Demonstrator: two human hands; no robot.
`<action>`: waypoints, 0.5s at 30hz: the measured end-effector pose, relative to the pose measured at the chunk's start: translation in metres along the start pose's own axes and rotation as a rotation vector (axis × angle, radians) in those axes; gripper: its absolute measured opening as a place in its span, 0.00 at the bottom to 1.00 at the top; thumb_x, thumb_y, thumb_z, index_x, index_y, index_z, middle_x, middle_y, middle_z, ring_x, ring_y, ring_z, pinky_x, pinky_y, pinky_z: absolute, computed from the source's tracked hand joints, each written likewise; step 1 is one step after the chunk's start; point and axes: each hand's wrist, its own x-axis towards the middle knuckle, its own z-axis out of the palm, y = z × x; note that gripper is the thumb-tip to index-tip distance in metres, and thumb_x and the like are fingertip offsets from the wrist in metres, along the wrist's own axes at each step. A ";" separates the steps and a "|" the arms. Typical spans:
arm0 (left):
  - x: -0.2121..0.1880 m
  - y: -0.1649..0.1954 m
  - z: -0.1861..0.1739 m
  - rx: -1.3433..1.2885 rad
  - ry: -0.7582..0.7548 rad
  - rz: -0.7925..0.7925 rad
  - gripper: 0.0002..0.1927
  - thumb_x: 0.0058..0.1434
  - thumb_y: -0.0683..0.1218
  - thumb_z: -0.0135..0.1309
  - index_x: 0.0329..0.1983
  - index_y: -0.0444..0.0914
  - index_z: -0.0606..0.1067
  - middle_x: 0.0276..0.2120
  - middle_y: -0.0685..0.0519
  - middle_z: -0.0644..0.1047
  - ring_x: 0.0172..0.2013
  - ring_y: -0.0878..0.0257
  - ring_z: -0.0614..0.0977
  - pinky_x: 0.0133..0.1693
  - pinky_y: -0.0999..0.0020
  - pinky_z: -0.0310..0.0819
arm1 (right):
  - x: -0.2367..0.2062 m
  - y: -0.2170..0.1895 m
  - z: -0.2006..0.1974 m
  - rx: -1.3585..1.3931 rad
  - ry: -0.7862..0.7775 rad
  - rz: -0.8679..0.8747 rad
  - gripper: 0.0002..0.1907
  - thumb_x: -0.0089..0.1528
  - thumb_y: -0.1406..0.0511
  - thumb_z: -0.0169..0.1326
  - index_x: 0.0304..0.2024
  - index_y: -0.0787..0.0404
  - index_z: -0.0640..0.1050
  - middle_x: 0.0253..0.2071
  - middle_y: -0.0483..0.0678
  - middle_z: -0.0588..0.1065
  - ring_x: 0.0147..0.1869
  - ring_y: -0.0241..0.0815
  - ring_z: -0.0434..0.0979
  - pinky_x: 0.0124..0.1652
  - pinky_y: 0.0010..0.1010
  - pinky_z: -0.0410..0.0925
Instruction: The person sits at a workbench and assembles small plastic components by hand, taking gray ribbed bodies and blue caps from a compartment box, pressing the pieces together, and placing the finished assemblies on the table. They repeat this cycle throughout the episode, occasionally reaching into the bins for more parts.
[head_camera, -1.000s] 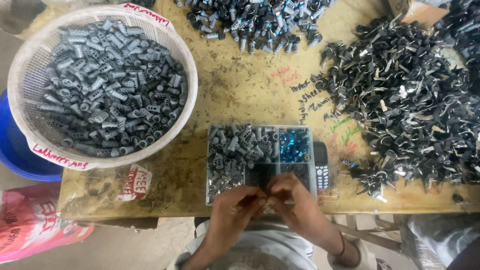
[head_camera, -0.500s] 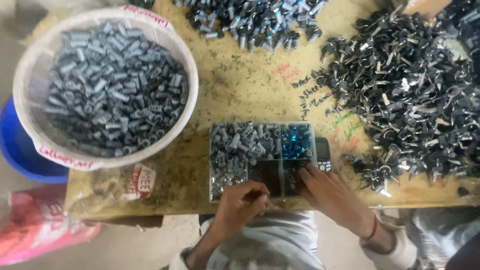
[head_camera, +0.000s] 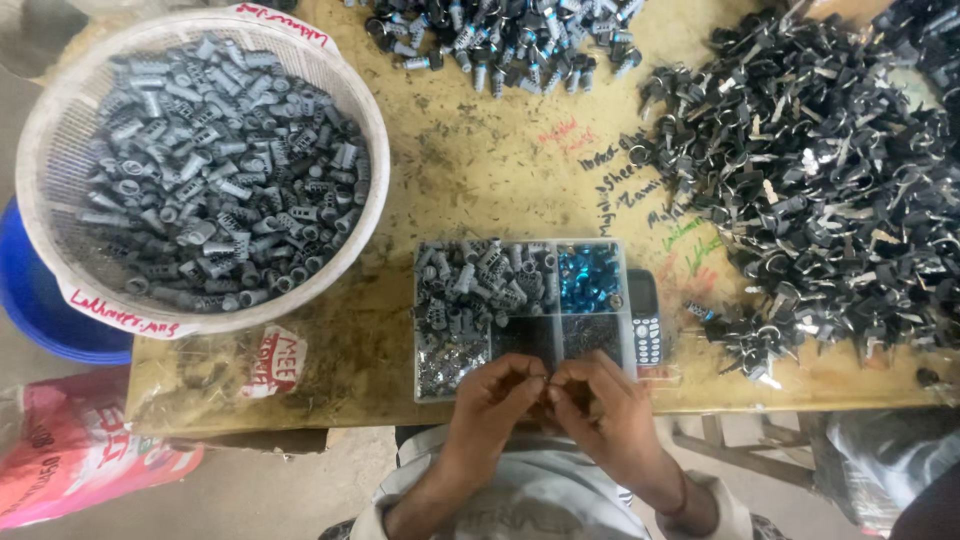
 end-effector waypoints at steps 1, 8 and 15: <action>-0.001 0.000 0.000 -0.053 -0.011 -0.020 0.07 0.70 0.38 0.50 0.45 0.28 0.76 0.34 0.49 0.80 0.32 0.64 0.83 0.36 0.68 0.84 | 0.000 -0.004 -0.002 0.051 -0.036 0.056 0.10 0.58 0.73 0.60 0.41 0.65 0.76 0.35 0.48 0.75 0.32 0.35 0.79 0.28 0.25 0.70; -0.007 0.008 0.003 -0.098 -0.051 -0.143 0.07 0.70 0.39 0.49 0.45 0.29 0.75 0.33 0.47 0.80 0.31 0.61 0.84 0.38 0.63 0.87 | -0.005 -0.014 -0.014 0.369 -0.184 0.428 0.03 0.63 0.71 0.57 0.38 0.65 0.76 0.25 0.44 0.77 0.29 0.30 0.75 0.25 0.23 0.67; -0.014 0.015 0.005 0.126 -0.013 0.031 0.05 0.68 0.36 0.52 0.45 0.29 0.75 0.36 0.51 0.80 0.36 0.66 0.83 0.40 0.69 0.84 | -0.025 0.000 0.015 0.712 -0.071 0.448 0.03 0.68 0.71 0.51 0.40 0.67 0.72 0.26 0.42 0.70 0.28 0.27 0.67 0.27 0.20 0.62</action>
